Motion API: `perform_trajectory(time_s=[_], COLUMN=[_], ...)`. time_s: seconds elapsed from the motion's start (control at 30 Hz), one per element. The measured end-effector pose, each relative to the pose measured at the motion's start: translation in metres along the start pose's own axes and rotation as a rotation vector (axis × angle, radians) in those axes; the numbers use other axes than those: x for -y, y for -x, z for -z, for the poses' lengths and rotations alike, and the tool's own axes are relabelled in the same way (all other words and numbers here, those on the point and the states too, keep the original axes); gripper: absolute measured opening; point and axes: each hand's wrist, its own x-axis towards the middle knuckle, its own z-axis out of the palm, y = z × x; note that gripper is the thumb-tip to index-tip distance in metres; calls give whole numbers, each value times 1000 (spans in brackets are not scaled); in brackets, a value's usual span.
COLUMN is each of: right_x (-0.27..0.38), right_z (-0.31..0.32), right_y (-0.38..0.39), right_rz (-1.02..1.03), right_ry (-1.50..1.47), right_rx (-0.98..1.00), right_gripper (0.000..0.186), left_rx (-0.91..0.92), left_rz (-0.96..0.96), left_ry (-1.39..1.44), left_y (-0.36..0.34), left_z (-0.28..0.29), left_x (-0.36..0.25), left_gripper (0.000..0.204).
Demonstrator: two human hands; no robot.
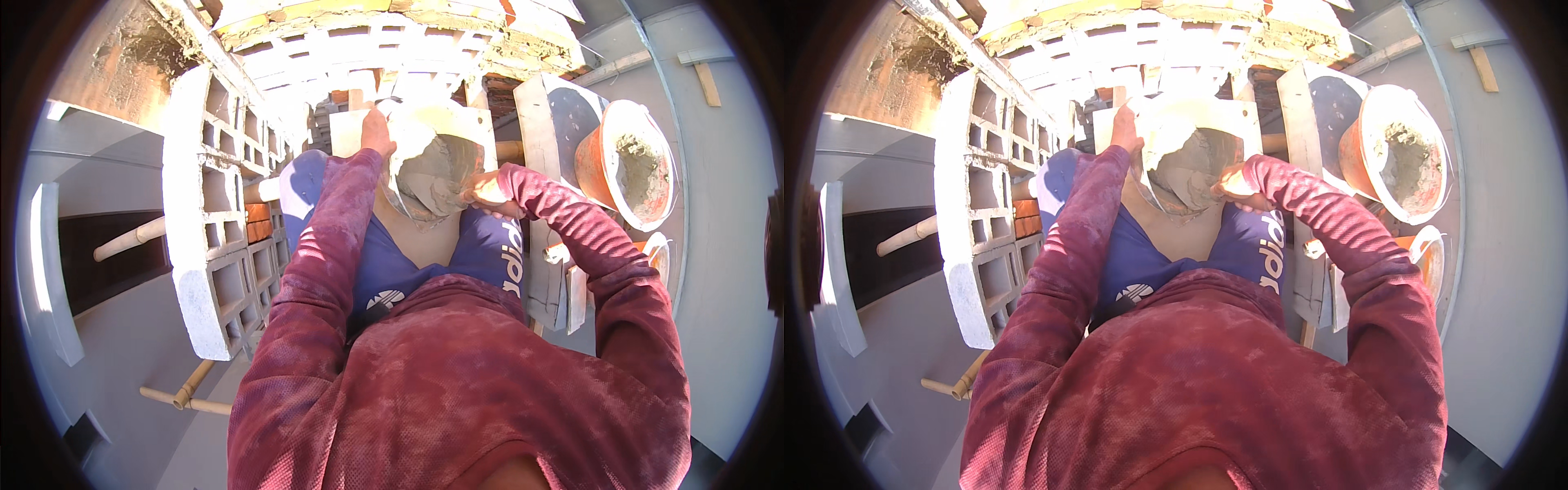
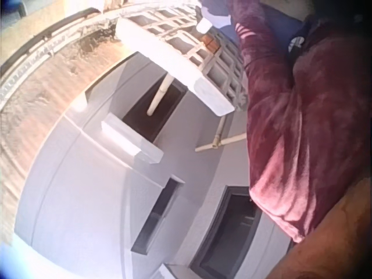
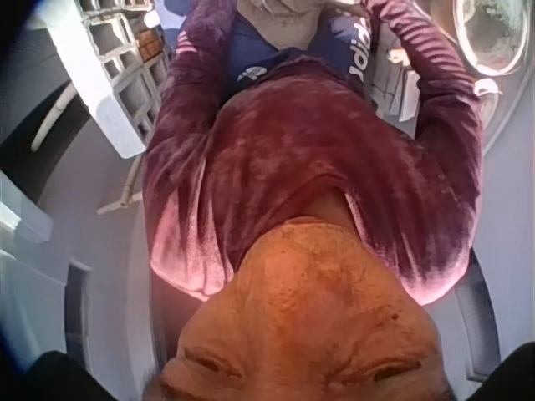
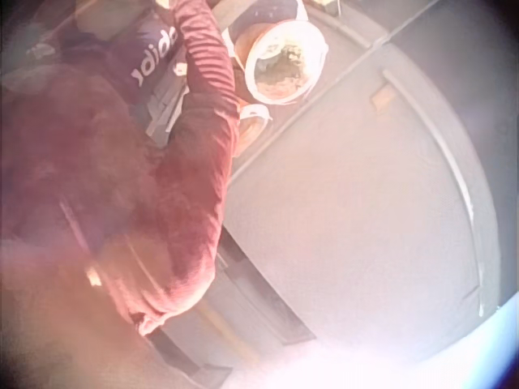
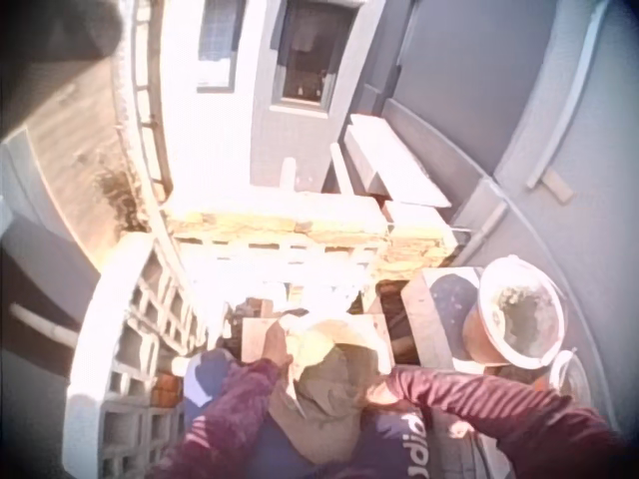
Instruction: The person scoops mortar from a bucket with a trowel and applies it to a brick. They then place the brick onto a wall and use the trowel to spread mortar between bricks. The person repeats this process, adding mortar and placing bricks to build the wall.
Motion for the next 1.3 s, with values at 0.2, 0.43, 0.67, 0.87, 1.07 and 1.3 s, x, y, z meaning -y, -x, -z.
perform_trajectory(time_s=[0.2, 0.43, 0.67, 0.87, 1.07, 1.3], right_x=[30, 25, -10, -20, -26, -27], right_z=[20, 7, 22, -14, -39, -57], right_y=[-23, -7, -35, -70, -75, -85], right_rz=[-218, 74, 56, 71, 133, 490], right_ry=[-276, 677, 1353, 916, -319, -1810], right_rx=[-109, -141, -846, -327, -6, 358], right_gripper=[50, 31, 19, 15, 21, 29], left_rx=[-61, -57, 168, 10, 23, 50], left_rz=[96, 519, 158, 222, 283, 328], left_ry=[571, 1322, 368, 735, 414, 451], left_y=[9, 14, 5, 8, -1, 0], left_z=[-6, 7, 2, 0, 4, 18], left_x=[-19, -49, -45, -19, -16, -36], left_gripper=[26, 12, 21, 22, 15, 21])
